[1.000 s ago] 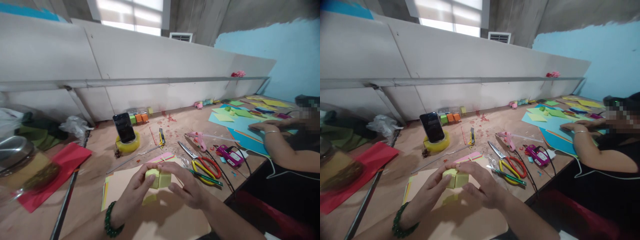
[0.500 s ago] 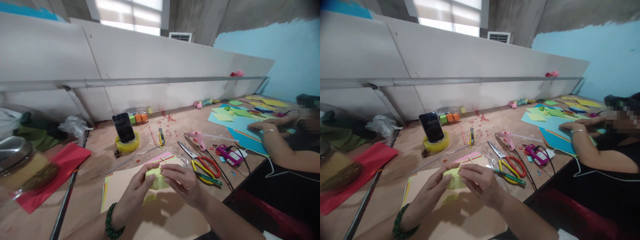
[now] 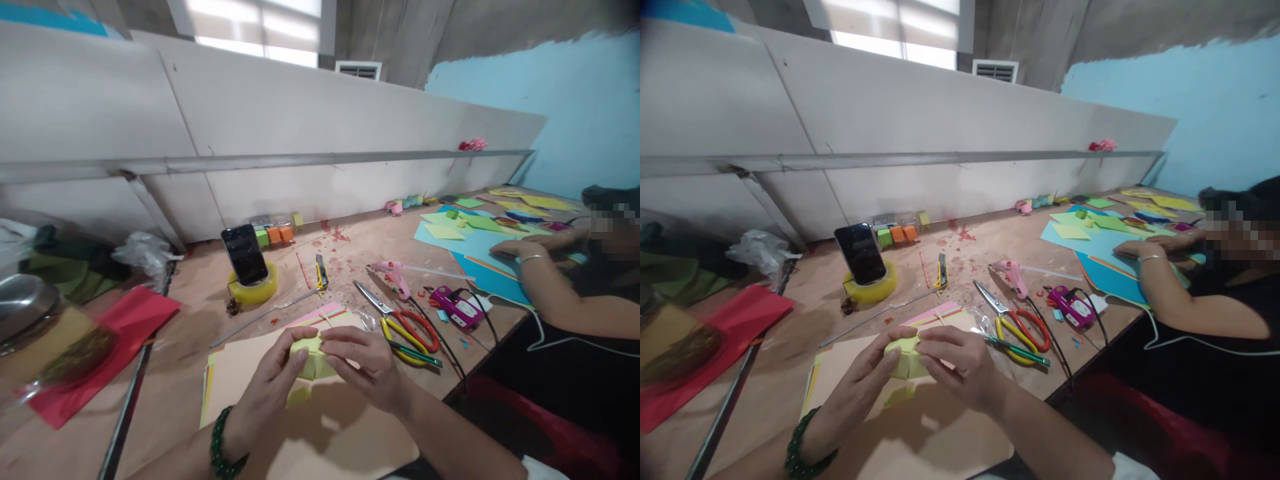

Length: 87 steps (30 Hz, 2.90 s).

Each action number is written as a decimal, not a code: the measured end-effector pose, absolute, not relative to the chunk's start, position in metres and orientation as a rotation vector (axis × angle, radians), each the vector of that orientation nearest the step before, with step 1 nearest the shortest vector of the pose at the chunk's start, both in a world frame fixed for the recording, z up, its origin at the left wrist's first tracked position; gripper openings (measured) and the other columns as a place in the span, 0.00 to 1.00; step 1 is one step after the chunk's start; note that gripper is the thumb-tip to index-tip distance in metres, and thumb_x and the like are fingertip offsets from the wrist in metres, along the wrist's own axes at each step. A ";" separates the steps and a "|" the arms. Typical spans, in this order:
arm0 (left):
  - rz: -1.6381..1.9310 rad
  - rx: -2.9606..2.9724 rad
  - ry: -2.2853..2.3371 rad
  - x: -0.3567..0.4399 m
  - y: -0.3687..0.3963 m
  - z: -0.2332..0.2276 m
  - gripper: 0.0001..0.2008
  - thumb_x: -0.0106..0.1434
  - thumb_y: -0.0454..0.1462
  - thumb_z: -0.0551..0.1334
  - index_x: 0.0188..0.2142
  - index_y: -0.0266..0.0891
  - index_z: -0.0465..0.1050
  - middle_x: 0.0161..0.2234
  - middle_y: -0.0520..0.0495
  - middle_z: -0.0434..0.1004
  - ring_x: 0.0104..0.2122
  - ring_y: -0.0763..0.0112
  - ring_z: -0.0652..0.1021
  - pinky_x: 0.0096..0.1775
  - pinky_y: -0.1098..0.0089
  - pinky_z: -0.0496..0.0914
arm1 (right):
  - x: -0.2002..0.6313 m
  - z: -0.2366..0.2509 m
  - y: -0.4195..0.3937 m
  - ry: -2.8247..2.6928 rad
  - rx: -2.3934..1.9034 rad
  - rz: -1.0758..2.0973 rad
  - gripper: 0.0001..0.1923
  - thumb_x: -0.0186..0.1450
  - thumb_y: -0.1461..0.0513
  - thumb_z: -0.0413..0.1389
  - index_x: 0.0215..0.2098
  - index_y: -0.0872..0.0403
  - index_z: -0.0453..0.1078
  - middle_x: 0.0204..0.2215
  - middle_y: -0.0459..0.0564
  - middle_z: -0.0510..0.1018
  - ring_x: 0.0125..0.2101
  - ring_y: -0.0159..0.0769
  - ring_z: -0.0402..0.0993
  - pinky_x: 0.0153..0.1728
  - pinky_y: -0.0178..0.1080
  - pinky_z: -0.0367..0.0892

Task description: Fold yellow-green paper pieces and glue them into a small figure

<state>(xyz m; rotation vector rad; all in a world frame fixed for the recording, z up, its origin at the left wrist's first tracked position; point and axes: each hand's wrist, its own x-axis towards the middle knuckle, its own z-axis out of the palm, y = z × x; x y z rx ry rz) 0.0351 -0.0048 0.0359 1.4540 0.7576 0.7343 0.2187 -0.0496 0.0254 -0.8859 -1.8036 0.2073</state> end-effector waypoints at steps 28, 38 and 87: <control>0.747 1.463 0.806 0.035 -0.006 0.032 0.24 0.61 0.56 0.56 0.45 0.40 0.68 0.30 0.51 0.70 0.28 0.68 0.68 0.31 0.71 0.65 | 0.219 0.026 -0.048 -1.823 -0.840 0.220 0.10 0.63 0.71 0.55 0.41 0.55 0.72 0.41 0.57 0.79 0.40 0.32 0.78 0.41 0.33 0.73; 0.720 1.500 0.823 0.037 -0.006 0.038 0.23 0.60 0.56 0.57 0.43 0.42 0.69 0.31 0.50 0.72 0.30 0.66 0.70 0.32 0.70 0.67 | 0.216 0.028 -0.048 -1.775 -0.866 0.221 0.09 0.65 0.68 0.54 0.41 0.53 0.73 0.37 0.54 0.79 0.37 0.33 0.78 0.39 0.33 0.74; 0.473 1.066 0.667 0.036 -0.001 0.041 0.24 0.56 0.51 0.66 0.48 0.42 0.67 0.42 0.46 0.74 0.40 0.64 0.75 0.41 0.66 0.71 | 0.220 0.022 -0.045 -1.756 -1.023 0.433 0.17 0.62 0.62 0.58 0.50 0.53 0.69 0.42 0.54 0.78 0.40 0.36 0.75 0.35 0.35 0.73</control>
